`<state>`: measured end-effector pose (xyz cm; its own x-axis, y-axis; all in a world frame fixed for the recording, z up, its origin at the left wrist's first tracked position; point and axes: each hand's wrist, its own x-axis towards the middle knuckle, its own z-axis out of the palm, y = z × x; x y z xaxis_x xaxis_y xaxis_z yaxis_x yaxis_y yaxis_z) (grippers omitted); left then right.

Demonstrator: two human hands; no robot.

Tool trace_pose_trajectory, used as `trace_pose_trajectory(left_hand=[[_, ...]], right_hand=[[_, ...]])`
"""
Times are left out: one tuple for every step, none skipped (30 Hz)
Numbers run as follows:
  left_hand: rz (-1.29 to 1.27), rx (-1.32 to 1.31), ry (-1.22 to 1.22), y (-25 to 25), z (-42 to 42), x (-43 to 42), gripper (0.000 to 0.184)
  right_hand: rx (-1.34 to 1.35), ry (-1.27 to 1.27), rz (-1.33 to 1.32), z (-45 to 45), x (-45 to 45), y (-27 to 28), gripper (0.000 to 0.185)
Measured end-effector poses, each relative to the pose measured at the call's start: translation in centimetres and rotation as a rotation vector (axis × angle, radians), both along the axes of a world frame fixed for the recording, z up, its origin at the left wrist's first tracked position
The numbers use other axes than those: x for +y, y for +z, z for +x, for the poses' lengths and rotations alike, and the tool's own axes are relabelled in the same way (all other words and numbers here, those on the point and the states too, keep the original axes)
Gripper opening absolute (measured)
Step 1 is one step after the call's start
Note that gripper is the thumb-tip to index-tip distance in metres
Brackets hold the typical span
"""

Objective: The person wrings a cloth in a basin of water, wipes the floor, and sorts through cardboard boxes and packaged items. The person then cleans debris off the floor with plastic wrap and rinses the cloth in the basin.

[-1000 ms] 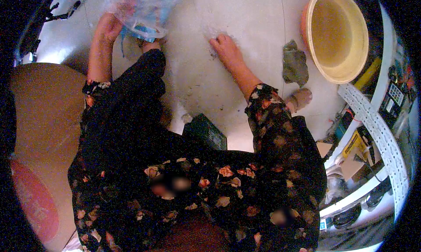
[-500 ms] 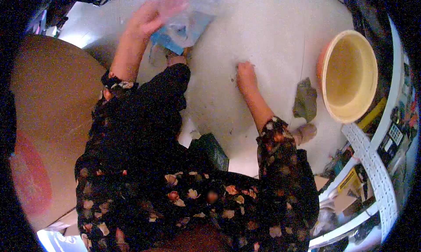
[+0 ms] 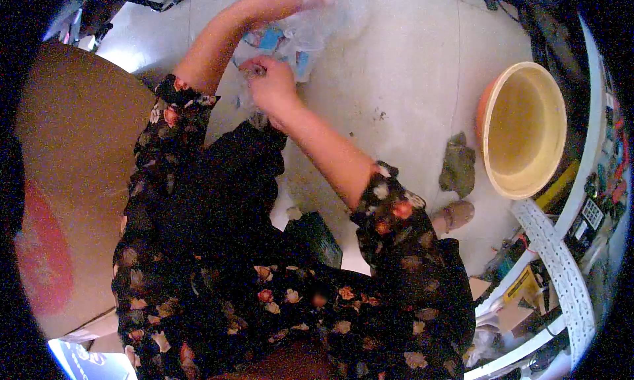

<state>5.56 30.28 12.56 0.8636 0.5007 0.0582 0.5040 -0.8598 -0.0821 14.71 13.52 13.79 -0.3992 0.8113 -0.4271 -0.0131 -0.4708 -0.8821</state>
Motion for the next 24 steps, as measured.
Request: trace_pose_trajectory(left_hand=[[-0.033,-0.094,-0.075,0.1,-0.7,0.4,0.019],[-0.066,-0.187,-0.149,0.4,-1.1,0.8,0.019],[-0.106,-0.107,0.017,1.6,-0.8,0.4,0.019],[-0.148,-0.028,0.185,2.7,-0.6,-0.5,0.02],[-0.186,0.061,0.348,4.3,0.1,-0.6,0.021],[-0.14,-0.009,0.253,3.6,-0.5,-0.3,0.022],[-0.092,-0.079,0.157,2.5,-1.6,0.3,0.023],[-0.046,-0.147,0.063,2.6,-2.0,0.4,0.024],[-0.045,-0.102,0.084,2.2,-2.5,0.1,0.025],[-0.043,-0.057,0.104,2.7,-2.6,-0.4,0.025],[-0.037,-0.015,0.127,3.0,-2.7,-0.6,0.026],[-0.078,-0.046,0.167,2.8,-3.0,-0.8,0.025],[-0.133,-0.07,0.196,2.5,-3.3,-1.0,0.025],[-0.199,-0.092,0.219,2.5,-3.1,-1.6,0.025],[-0.215,-0.069,0.244,2.8,-3.1,-1.9,0.025],[-0.214,-0.047,0.27,3.0,-3.1,-1.2,0.025],[-0.222,-0.032,0.302,3.0,-2.9,-1.1,0.025],[-0.286,-0.068,0.353,2.7,-3.2,-1.4,0.025],[-0.367,-0.104,0.392,2.4,-3.6,-1.9,0.026],[-0.437,-0.134,0.428,2.4,-3.4,-1.7,0.026],[-0.397,-0.339,0.521,4.4,-2.1,-2.4,0.028],[-0.326,-0.317,0.469,4.3,-2.2,-1.6,0.028],[-0.274,-0.294,0.421,3.9,-2.9,-1.7,0.029],[-0.237,-0.27,0.377,4.5,-2.4,-2.5,0.03]], right_hand=[[-0.082,-0.005,0.076,-0.8,0.9,0.0,0.024],[-0.163,-0.01,0.152,-1.7,1.8,-0.2,0.024],[-0.292,-0.141,0.303,-2.7,2.5,-0.9,0.025],[-0.421,-0.272,0.45,-3.8,2.9,-2.0,0.026],[-0.543,-0.411,0.594,-4.2,3.8,-2.6,0.027],[-0.565,-0.361,0.589,-4.5,4.7,-4.0,0.028],[-0.586,-0.311,0.584,-4.6,5.7,-5.5,0.029],[-0.605,-0.259,0.579,-4.3,6.1,-5.2,0.029],[-0.54,-0.283,0.573,-4.1,6.0,-5.2,0.03],[-0.475,-0.307,0.567,-3.7,6.2,-3.4,0.031],[-0.411,-0.327,0.566,-3.4,6.4,-2.4,0.032],[-0.48,-0.22,0.535,-3.6,6.3,-3.6,0.032],[-0.546,-0.12,0.488,-3.8,6.0,-4.9,0.033],[-0.613,-0.023,0.427,-3.5,5.3,-4.2,0.033],[-0.543,-0.134,0.507,-3.5,4.9,-3.3,0.034],[-0.469,-0.248,0.603,-3.3,5.6,-2.6,0.035],[-0.396,-0.351,0.692,-2.9,5.8,-1.8,0.036],[-0.42,-0.326,0.68,-2.9,5.5,-2.4,0.035],[-0.455,-0.305,0.651,-3.0,4.9,-3.3,0.034],[-0.484,-0.293,0.632,-2.8,4.7,-3.9,0.033],[-0.475,-0.256,0.663,-2.1,4.9,-3.0,0.032],[-0.469,-0.214,0.69,-1.3,4.3,-2.2,0.031],[-0.467,-0.163,0.698,-0.5,3.0,-1.5,0.029],[-0.42,-0.144,0.707,0.4,1.3,-1.4,0.028]])
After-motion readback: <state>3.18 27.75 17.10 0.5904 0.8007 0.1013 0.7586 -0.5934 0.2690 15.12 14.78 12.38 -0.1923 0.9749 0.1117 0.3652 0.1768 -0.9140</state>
